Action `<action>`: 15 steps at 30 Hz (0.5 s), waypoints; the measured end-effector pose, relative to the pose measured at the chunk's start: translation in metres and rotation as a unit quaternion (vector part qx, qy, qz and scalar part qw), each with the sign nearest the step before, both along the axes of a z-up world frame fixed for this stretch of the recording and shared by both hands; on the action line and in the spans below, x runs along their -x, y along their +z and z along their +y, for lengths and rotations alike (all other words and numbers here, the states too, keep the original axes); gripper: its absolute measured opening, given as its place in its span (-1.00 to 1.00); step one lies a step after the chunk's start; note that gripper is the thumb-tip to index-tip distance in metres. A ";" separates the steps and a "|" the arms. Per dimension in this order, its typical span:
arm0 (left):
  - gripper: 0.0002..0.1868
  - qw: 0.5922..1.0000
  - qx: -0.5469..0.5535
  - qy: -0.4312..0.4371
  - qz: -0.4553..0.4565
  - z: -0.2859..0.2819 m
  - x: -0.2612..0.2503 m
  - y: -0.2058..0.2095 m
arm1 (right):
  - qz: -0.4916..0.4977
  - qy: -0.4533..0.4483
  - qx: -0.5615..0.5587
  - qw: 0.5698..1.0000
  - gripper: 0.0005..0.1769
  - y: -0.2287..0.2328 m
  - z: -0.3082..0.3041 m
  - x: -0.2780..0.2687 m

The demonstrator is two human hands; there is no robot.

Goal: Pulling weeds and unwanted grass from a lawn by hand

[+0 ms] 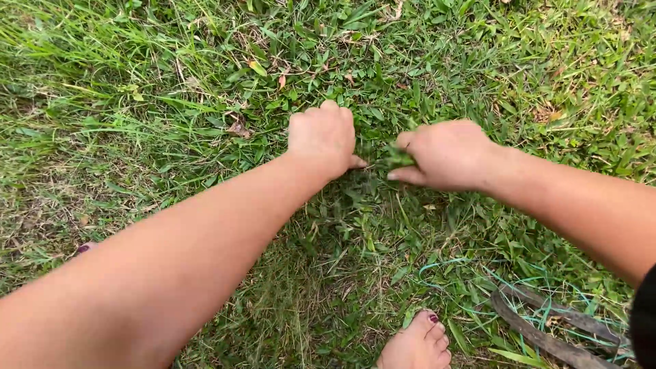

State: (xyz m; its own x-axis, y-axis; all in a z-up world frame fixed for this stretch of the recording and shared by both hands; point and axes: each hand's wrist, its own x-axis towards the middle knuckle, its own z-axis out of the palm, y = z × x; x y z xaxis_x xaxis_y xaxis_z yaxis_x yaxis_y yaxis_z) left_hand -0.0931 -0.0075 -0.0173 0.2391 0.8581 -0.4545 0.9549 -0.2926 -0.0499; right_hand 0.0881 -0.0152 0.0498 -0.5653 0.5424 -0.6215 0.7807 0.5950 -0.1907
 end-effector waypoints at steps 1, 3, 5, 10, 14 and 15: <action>-0.23 1.000 0.012 -0.023 0.003 0.009 -0.002 -0.033 | -0.042 -0.008 -0.048 0.998 -0.46 -0.003 0.009 -0.003; -0.33 0.999 0.021 -0.046 0.008 0.021 -0.008 -0.070 | -0.081 -0.018 -0.101 0.991 -0.20 -0.018 0.021 -0.009; -0.69 0.996 0.047 -0.071 0.004 0.020 -0.015 -0.079 | -0.106 0.008 -0.117 0.988 -0.52 -0.045 0.021 -0.014; -0.77 0.995 0.031 -0.060 -0.070 0.010 0.003 -0.062 | -0.057 0.046 -0.058 0.996 -0.81 -0.048 0.004 -0.025; -0.64 0.989 0.059 -0.005 -0.136 -0.009 0.011 -0.013 | -0.017 0.038 0.063 0.997 -0.87 -0.035 -0.050 -0.019; -0.64 0.989 0.064 -0.009 -0.136 -0.025 0.001 0.011 | -0.017 0.034 0.068 0.997 -0.87 -0.034 -0.052 -0.025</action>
State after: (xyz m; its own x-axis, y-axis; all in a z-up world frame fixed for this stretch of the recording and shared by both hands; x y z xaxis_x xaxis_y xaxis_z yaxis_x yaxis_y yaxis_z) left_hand -0.0943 -0.0324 -0.0058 0.3825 0.7919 -0.4761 0.9223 -0.2966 0.2476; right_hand 0.1129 -0.0673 0.0158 -0.5758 0.4122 -0.7061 0.7464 0.6174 -0.2483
